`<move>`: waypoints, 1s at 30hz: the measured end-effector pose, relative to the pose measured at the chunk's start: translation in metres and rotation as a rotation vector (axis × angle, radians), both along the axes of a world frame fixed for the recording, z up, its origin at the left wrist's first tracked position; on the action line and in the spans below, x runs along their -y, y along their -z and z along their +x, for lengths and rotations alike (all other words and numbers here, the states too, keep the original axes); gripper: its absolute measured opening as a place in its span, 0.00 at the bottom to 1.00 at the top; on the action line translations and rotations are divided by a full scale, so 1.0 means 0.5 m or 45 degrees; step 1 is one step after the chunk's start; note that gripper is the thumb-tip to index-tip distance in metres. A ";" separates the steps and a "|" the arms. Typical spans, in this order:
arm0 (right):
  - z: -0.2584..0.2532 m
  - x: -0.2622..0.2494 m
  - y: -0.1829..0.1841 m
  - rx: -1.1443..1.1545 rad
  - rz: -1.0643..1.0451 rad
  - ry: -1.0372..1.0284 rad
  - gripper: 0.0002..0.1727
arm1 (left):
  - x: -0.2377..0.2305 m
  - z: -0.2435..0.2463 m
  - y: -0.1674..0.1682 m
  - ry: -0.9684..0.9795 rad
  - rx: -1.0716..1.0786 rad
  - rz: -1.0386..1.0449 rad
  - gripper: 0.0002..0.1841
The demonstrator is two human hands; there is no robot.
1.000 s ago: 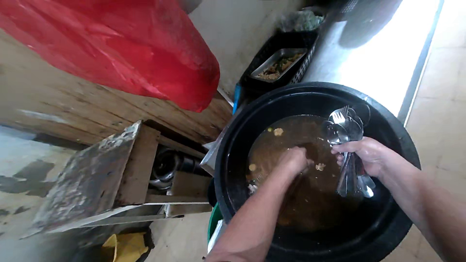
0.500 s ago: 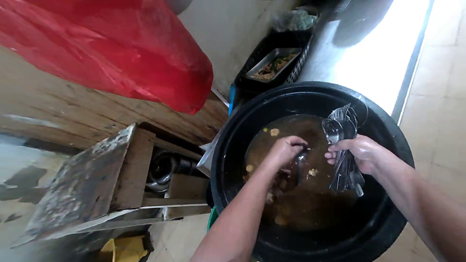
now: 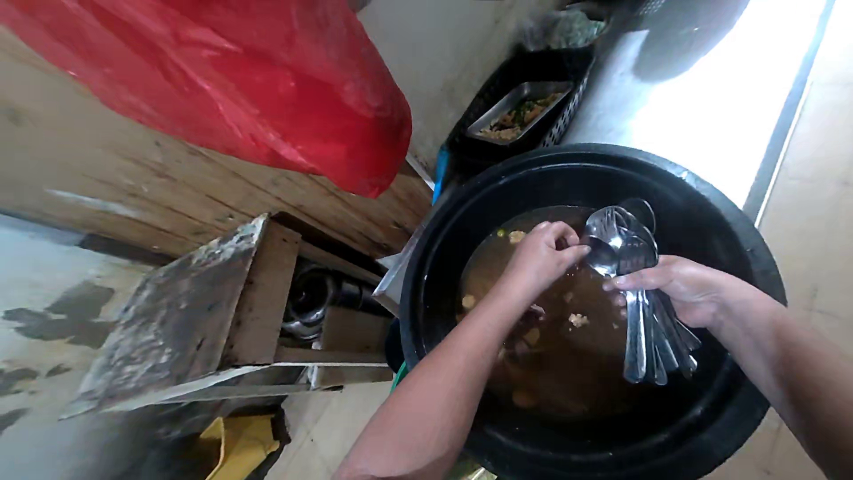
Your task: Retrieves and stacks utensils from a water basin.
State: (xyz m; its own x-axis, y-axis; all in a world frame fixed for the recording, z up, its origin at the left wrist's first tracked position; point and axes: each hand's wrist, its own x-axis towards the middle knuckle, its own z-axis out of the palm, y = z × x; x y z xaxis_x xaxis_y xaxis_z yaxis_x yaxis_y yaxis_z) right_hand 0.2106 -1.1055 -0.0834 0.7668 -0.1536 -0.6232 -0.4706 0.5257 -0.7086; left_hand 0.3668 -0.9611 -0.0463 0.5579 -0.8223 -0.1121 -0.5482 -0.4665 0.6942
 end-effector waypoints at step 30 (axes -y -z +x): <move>0.010 0.012 0.016 0.105 0.019 0.315 0.10 | 0.043 -0.047 -0.058 0.202 -0.269 -0.181 0.09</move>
State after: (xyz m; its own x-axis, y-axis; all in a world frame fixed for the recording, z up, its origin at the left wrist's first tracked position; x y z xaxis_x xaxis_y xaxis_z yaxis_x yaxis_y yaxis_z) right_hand 0.2154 -1.1116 -0.0913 0.7551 -0.3342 -0.5641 -0.2675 0.6285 -0.7304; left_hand 0.3435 -0.9829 -0.0172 0.3974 -0.9133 -0.0895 -0.4429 -0.2763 0.8529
